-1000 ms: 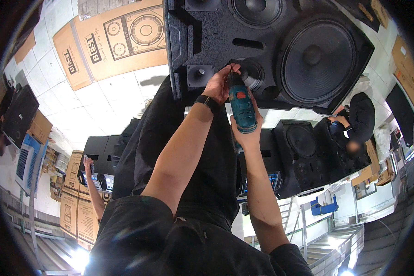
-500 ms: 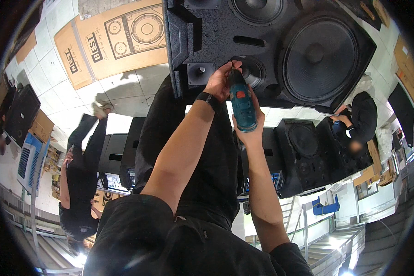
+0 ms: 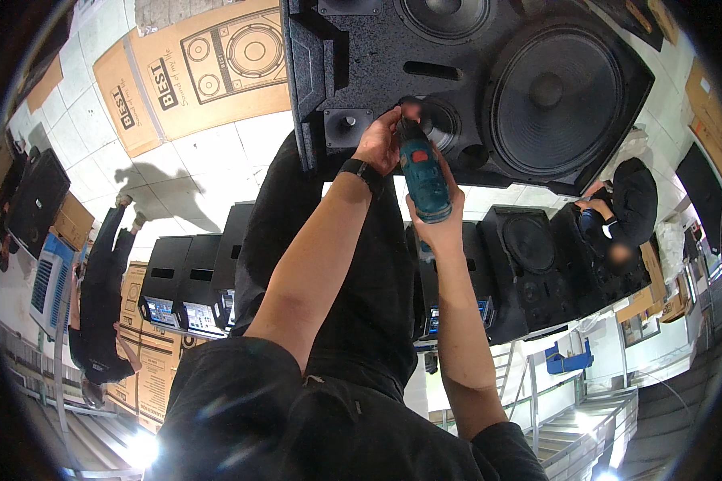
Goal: The person uses a cordless drill to fasten screws into a large speaker cabinet, securing the speaker drivers in place. They repeatedly position screws and drive them into multiple locations around the speaker cones.
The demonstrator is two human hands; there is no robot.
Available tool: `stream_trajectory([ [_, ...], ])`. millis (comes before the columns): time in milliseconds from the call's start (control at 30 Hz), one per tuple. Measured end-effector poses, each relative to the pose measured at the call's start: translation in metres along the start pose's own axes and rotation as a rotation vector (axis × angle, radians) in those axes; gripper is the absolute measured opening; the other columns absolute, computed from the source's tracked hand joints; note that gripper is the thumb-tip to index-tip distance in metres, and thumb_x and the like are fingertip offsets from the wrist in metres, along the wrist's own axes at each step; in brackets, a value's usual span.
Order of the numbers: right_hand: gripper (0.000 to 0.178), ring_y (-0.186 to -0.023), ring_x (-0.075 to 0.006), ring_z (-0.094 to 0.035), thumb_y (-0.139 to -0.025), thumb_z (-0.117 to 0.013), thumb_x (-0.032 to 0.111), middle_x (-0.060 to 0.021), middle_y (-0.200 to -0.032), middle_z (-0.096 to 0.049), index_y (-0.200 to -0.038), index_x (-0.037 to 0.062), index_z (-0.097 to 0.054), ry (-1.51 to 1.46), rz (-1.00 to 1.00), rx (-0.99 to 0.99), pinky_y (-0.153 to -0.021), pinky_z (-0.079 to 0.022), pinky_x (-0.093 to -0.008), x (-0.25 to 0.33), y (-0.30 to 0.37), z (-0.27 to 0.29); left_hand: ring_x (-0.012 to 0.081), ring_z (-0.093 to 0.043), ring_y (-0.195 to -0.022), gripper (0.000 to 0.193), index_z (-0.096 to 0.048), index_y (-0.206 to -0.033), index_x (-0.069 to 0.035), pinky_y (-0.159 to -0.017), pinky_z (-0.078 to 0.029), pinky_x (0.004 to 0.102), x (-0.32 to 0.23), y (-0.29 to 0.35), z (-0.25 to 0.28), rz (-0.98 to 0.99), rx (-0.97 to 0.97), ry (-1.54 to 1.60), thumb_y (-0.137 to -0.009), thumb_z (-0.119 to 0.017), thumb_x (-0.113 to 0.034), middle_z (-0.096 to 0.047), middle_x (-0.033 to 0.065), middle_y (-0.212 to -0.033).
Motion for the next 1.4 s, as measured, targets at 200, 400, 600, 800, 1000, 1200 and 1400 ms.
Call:
stream_trajectory([
  [200,0.084,-0.117,-0.0325,-0.074,-0.077,-0.080,0.008,-0.0245,-0.126,-0.074,-0.155,0.0016,-0.050,-0.013,0.041,0.030,-0.099,-0.057,-0.0383,0.007,-0.008,0.008,0.0216,-0.071,-0.101,0.034,-0.067,-0.132,-0.006,-0.094,-0.058,0.0370,0.002,-0.003,0.002,0.007,0.041,-0.021,-0.111,-0.055,-0.030,-0.075,0.0059,-0.112],
  [400,0.085,-0.118,-0.0382,-0.072,-0.075,-0.081,0.009,-0.0234,-0.125,-0.074,-0.155,0.0086,-0.052,0.053,0.067,0.105,-0.100,-0.057,-0.0407,0.013,-0.021,0.019,0.0223,-0.070,-0.101,0.037,-0.068,-0.134,-0.006,-0.096,-0.058,0.0383,0.002,-0.002,-0.001,0.010,0.024,-0.041,-0.110,-0.056,-0.032,-0.073,0.0067,-0.115],
  [600,0.085,-0.120,-0.0391,-0.071,-0.076,-0.083,0.022,-0.0201,-0.125,-0.075,-0.155,0.0201,-0.054,0.191,0.017,0.177,-0.102,-0.056,-0.0468,0.019,-0.035,0.031,0.0164,-0.074,-0.093,0.032,-0.071,-0.118,-0.002,-0.082,-0.063,0.0317,0.001,0.000,-0.004,0.013,0.030,0.019,-0.113,-0.049,-0.026,-0.076,0.0075,-0.106],
  [800,0.087,-0.116,-0.0433,-0.070,-0.075,-0.085,0.029,-0.0188,-0.124,-0.075,-0.156,0.0285,-0.053,0.407,0.072,0.243,-0.102,-0.055,-0.0521,0.025,-0.046,0.033,0.0242,-0.071,-0.108,0.042,-0.067,-0.129,-0.001,-0.097,-0.058,0.0395,-0.012,-0.001,0.000,0.007,0.001,-0.111,-0.110,-0.041,-0.028,-0.074,0.0124,-0.121],
  [1000,0.090,-0.113,-0.0484,-0.068,-0.074,-0.083,0.024,-0.0226,-0.122,-0.073,-0.157,0.0278,-0.050,0.374,0.107,0.315,-0.098,-0.055,-0.0537,0.027,-0.047,0.034,0.0331,-0.065,-0.126,0.059,-0.060,-0.139,0.004,-0.115,-0.047,0.0444,-0.030,0.004,-0.011,0.156,0.164,-0.106,-0.105,-0.029,-0.033,-0.068,0.0184,-0.140],
  [1200,0.090,-0.111,-0.0498,-0.067,-0.075,-0.079,0.019,-0.0263,-0.118,-0.072,-0.159,0.0254,-0.048,0.375,0.043,0.290,-0.092,-0.056,-0.0540,0.035,-0.043,0.026,0.0370,-0.065,-0.121,0.067,-0.055,-0.143,0.010,-0.112,-0.048,0.0471,-0.019,-0.001,-0.025,0.154,0.279,-0.022,-0.102,-0.028,-0.034,-0.063,0.0232,-0.146],
  [1400,0.091,-0.103,-0.0484,-0.071,-0.077,-0.080,0.025,-0.0277,-0.106,-0.074,-0.162,0.0190,-0.045,0.317,-0.036,0.317,-0.089,-0.056,-0.0509,0.049,-0.042,0.021,0.0330,-0.060,-0.125,0.069,-0.052,-0.149,0.010,-0.116,-0.043,0.0462,-0.016,-0.006,-0.021,0.232,0.361,0.092,-0.101,-0.027,-0.034,-0.059,0.0208,-0.152],
])
Point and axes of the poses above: each hand's wrist, its own y-axis away from the middle knuckle, its own z-axis out of the back of the hand, x = y × z, the point moved 4 cm from there along -y, towards the middle knuckle
